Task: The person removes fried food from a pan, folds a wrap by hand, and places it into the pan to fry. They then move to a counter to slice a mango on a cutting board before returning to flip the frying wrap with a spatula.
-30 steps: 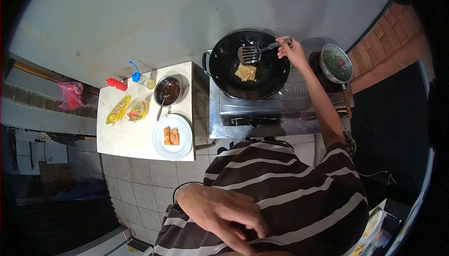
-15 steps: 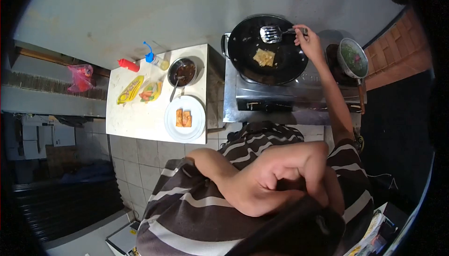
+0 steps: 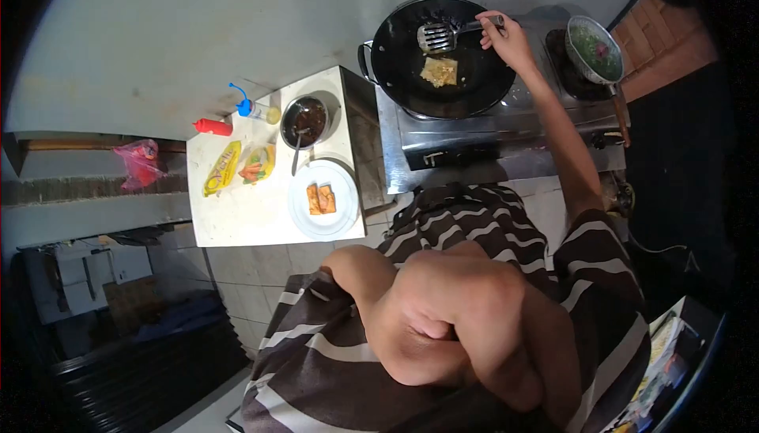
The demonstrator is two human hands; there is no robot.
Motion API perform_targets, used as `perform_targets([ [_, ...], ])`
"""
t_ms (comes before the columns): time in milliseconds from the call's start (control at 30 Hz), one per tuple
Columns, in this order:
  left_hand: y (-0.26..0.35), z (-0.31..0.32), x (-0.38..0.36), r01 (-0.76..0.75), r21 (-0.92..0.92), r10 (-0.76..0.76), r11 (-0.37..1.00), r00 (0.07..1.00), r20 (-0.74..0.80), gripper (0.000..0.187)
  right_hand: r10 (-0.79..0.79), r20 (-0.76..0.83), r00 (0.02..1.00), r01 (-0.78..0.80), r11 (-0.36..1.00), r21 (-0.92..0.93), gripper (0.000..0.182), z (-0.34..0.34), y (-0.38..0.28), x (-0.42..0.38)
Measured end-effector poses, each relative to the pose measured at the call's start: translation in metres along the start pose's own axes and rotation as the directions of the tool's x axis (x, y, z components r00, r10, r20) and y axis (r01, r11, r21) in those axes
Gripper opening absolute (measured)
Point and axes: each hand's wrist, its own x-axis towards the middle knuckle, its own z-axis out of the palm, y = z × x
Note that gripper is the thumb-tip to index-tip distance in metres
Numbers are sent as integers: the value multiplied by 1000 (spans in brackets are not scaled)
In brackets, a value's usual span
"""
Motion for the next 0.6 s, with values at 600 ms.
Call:
perform_targets([
  [600,-3,30,-13,-6,-54,-2,999,990,-144,7,-105,55,993,110,988,-108,27,3,13,-5],
])
